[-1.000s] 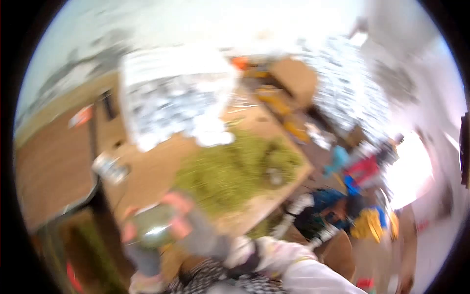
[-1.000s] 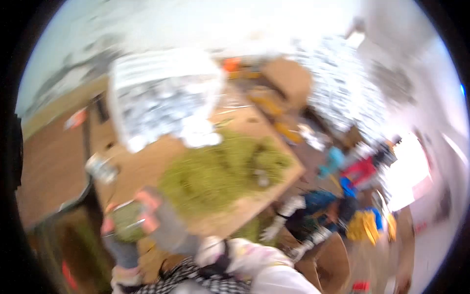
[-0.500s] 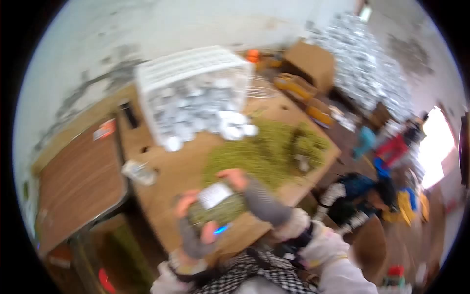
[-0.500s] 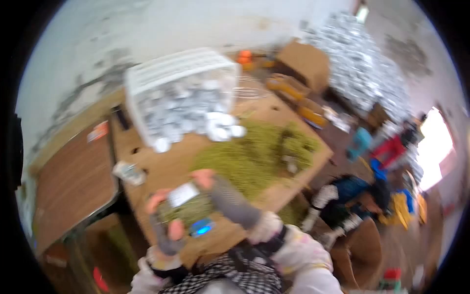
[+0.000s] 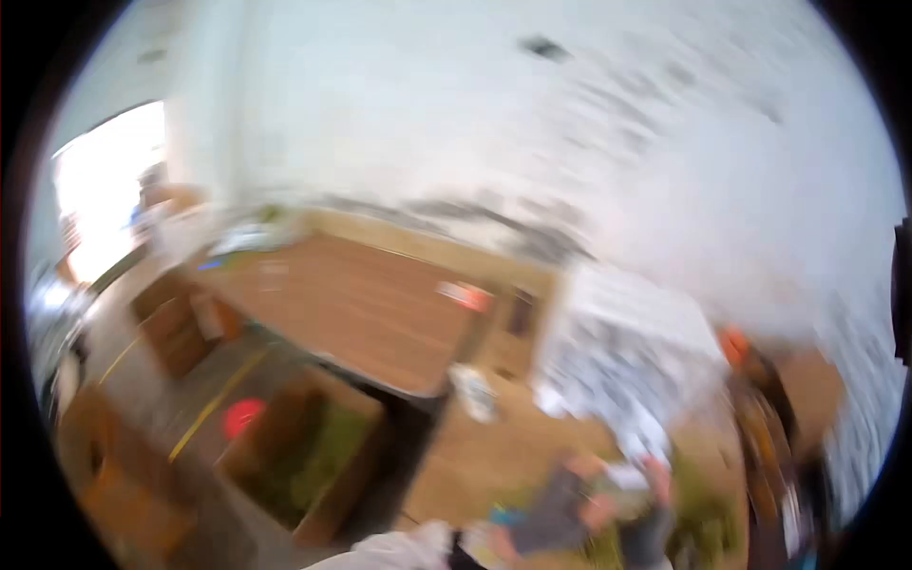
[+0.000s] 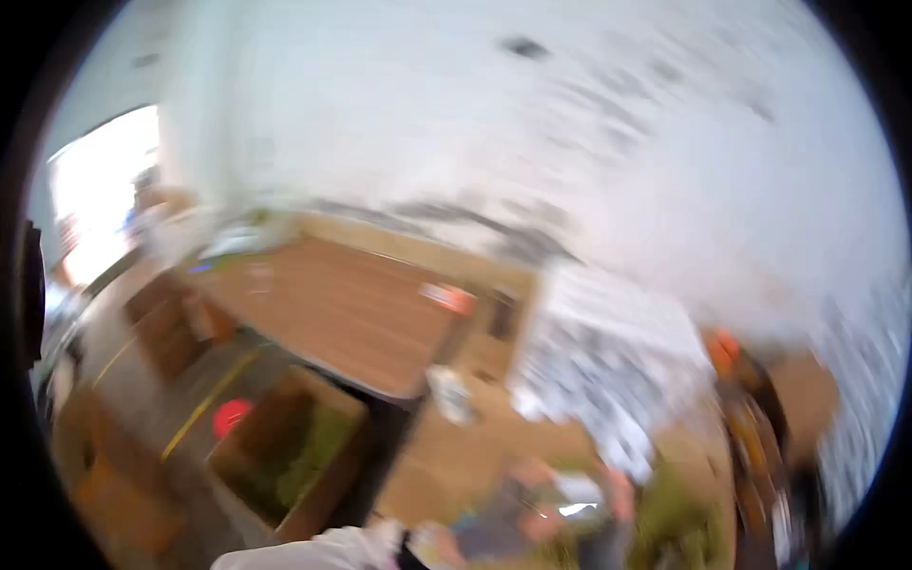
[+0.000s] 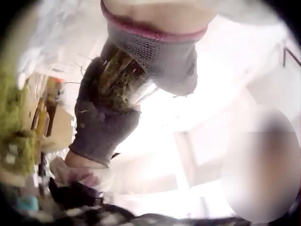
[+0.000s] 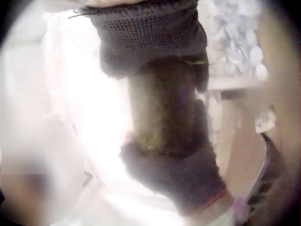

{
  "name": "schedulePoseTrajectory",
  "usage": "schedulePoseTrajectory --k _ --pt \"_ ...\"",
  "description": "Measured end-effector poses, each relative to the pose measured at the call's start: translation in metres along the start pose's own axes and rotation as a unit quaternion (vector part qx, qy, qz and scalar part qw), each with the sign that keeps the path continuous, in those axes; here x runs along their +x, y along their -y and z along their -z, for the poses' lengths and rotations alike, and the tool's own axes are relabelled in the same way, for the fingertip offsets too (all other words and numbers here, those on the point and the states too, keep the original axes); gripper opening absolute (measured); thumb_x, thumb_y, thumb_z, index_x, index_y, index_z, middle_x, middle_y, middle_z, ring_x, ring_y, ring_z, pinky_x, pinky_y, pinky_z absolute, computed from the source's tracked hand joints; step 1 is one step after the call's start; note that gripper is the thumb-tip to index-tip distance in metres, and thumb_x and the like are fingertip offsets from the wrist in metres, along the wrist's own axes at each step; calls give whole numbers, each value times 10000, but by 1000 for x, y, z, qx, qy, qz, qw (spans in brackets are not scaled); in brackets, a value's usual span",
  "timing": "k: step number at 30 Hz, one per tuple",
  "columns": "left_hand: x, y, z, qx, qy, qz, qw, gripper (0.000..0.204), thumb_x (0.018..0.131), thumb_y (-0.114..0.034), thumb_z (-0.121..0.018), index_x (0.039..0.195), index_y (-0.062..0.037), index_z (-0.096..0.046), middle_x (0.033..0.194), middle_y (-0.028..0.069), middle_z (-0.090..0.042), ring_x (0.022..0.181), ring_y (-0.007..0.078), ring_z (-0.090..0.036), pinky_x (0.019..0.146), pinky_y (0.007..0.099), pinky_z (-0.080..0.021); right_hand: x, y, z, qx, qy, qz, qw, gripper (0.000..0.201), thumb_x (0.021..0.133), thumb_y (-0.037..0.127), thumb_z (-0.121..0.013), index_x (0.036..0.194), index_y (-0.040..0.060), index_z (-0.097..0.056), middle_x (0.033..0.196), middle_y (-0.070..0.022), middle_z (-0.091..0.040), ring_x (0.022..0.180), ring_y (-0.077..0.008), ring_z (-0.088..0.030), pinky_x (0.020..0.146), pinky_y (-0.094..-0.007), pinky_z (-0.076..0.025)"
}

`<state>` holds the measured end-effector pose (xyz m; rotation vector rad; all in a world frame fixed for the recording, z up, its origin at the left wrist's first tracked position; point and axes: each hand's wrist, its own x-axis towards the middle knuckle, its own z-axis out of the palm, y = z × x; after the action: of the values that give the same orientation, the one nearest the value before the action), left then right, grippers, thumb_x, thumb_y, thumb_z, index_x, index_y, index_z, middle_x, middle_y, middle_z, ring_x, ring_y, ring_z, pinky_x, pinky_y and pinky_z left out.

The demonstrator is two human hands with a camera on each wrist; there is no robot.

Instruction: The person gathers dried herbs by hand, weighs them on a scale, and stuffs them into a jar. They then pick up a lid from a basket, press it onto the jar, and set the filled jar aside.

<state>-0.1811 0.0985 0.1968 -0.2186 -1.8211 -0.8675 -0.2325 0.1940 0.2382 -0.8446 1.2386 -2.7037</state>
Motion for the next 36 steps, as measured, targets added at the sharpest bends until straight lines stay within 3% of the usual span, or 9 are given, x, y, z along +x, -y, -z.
schedulePoseTrajectory --k 1,5,13,16,18,21,24,28,36 --pt "25 -27 45 14 -20 31 999 475 975 -293 -621 1316 10 -489 1176 222 -533 1065 381 -548 916 468 -473 -20 -32 -68 112 -28 219 969 503 989 323 -600 1369 2 -527 1275 -166 -532 1267 -257 -505 1087 -421 -413" --pt "-25 1 -5 -387 272 308 825 543 1002 -484 -530 1261 -12 -593 1121 214 -661 879 386 -656 703 476 -559 -12 32 22 -126 53 -53 989 548 985 340 -599 1401 -5 -510 1318 -178 -518 1281 -277 -496 1099 -435 -396" --pt "54 -54 13 -597 142 645 456 606 1029 -552 -471 1407 -81 -512 1233 85 -678 999 302 -724 747 452 -634 -2 114 73 -431 196 89 876 699 985 481 -561 1464 -19 -463 1460 -230 -476 1319 -355 -486 1130 -472 -365" --pt "60 -63 5 -601 127 614 496 580 1018 -492 -531 1417 -75 -472 1310 125 -613 1065 294 -676 861 435 -598 9 111 74 -397 213 125 884 781 994 616 -512 1485 15 -428 1452 -237 -504 1299 -378 -522 1127 -497 -391" --pt "45 -60 18 -445 61 406 796 619 933 -398 -687 1395 -59 -452 1365 184 -531 1136 301 -594 948 454 -524 2 98 54 -326 119 -4 938 762 1029 611 -426 1521 30 -381 1442 -228 -520 1305 -360 -527 1130 -488 -400" --pt "39 -39 28 -258 106 186 942 664 818 -275 -817 1348 -51 -484 1305 195 -520 1155 310 -558 934 466 -492 11 89 30 -60 7 -268 962 620 1118 495 -290 1532 44 -384 1414 -123 -561 1295 -222 -542 1112 -381 -422" --pt "33 -37 30 -145 127 29 981 752 761 -306 -851 1356 -47 -471 1297 226 -507 1131 339 -554 933 467 -473 12 97 44 -26 8 -361 932 645 1114 518 -257 1510 36 -421 1354 -128 -597 1254 -226 -576 1105 -392 -439" --pt "11 -30 19 -106 136 -87 981 765 761 -340 -842 1351 -40 -458 1298 233 -502 1134 351 -546 949 460 -469 11 99 38 -46 29 -334 941 595 1110 485 -314 1426 19 -508 1317 -121 -611 1210 -217 -591 1063 -375 -455" --pt "0 -40 19 -528 -56 521 668 632 929 -461 -660 1344 -44 -432 1250 183 -535 1092 306 -604 948 411 -516 -6 67 27 -466 128 100 870 387 1060 297 -448 1291 18 -585 1207 -126 -632 1106 -247 -599 971 -367 -469"
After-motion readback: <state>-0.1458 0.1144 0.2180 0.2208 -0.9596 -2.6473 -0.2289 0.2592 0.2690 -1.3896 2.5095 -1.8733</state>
